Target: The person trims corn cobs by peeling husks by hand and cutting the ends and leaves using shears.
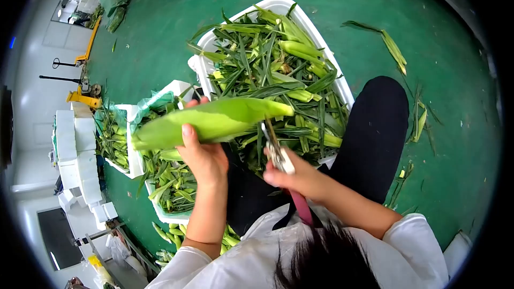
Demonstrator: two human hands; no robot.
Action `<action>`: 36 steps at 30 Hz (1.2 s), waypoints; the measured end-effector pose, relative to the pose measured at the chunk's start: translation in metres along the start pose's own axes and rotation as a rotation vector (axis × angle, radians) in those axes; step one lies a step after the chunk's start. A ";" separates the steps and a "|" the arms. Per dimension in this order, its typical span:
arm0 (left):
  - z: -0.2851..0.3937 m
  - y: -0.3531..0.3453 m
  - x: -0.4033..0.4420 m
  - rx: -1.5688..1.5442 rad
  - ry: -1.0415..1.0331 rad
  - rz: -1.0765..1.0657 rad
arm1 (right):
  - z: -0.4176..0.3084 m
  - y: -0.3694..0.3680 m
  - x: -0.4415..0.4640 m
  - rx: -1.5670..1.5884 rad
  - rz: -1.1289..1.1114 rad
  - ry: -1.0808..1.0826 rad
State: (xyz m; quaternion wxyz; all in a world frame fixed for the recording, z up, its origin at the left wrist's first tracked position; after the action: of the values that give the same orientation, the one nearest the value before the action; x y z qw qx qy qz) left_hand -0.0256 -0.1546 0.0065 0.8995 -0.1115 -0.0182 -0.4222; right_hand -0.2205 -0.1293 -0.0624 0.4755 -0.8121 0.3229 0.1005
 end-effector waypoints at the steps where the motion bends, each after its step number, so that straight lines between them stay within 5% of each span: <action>1: -0.005 -0.002 -0.013 -0.096 0.000 0.042 | -0.012 0.004 0.012 -0.045 0.072 0.126; 7: -0.033 0.010 -0.015 -0.356 0.285 0.212 | -0.049 0.010 0.033 -0.828 0.323 0.731; 9: -0.041 0.014 -0.014 -0.420 0.615 0.347 | -0.033 0.005 0.028 -0.637 0.162 0.399; 11: -0.084 0.028 -0.011 -0.643 0.842 0.039 | -0.025 -0.029 0.015 -0.465 -0.320 0.296; 13: -0.076 0.000 -0.020 -1.128 0.932 -0.353 | 0.000 -0.052 -0.010 0.153 -0.537 -0.264; 14: -0.058 -0.005 -0.019 -1.337 0.881 -0.542 | 0.000 -0.055 -0.020 0.266 -0.637 -0.272; 16: -0.030 0.014 -0.021 -1.337 0.624 -0.480 | -0.032 -0.046 -0.010 0.499 -0.798 -0.094; 17: -0.019 0.024 -0.023 -1.190 0.527 -0.434 | -0.051 -0.037 0.000 0.450 -0.661 -0.028; 18: -0.020 0.032 -0.034 -1.134 0.616 -0.393 | -0.067 -0.028 0.017 0.257 -0.553 0.093; 20: -0.023 0.049 -0.056 -1.026 0.796 -0.309 | -0.097 -0.028 0.039 0.432 -0.293 0.220; 24: -0.028 0.137 -0.097 -1.111 0.743 -0.070 | -0.068 0.017 0.089 0.284 0.052 -0.002; 25: -0.020 0.184 -0.111 -0.989 0.681 0.100 | -0.045 0.007 0.084 0.198 -0.082 -0.143; 27: 0.011 0.301 -0.163 -0.383 0.439 0.433 | 0.001 -0.002 0.069 0.188 0.065 -0.278; 28: 0.014 0.378 -0.216 -0.316 0.355 0.602 | 0.021 -0.003 0.063 0.162 0.113 -0.326; 32: 0.118 0.591 -0.503 0.373 0.594 1.343 | 0.058 -0.018 0.063 -0.061 0.042 -0.296; 33: 0.175 0.555 -0.514 0.590 0.653 1.568 | 0.062 -0.018 0.064 -0.091 0.041 -0.295; 34: 0.202 0.632 -0.626 0.746 0.814 1.712 | 0.066 -0.018 0.063 -0.095 0.044 -0.307; 35: 0.242 0.649 -0.673 1.693 0.980 1.428 | 0.068 -0.017 0.062 -0.099 0.052 -0.318; 36: 0.275 0.634 -0.663 1.917 0.921 1.307 | 0.070 -0.015 0.062 -0.090 0.053 -0.328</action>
State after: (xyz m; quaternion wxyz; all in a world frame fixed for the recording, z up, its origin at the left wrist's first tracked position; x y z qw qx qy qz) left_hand 0.0492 0.7977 0.0733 0.5823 0.7585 0.0569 0.2868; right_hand -0.1536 -0.0920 -0.1179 0.4824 -0.7963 0.2575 0.2586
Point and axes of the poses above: each hand's wrist, its own x-axis towards the middle knuckle, its own y-axis out of the back of the hand, z = x × y, the point moved 7 cm from there along x, towards the middle knuckle, and after that the axes turned 9 degrees about x, right-handed, at the moved point
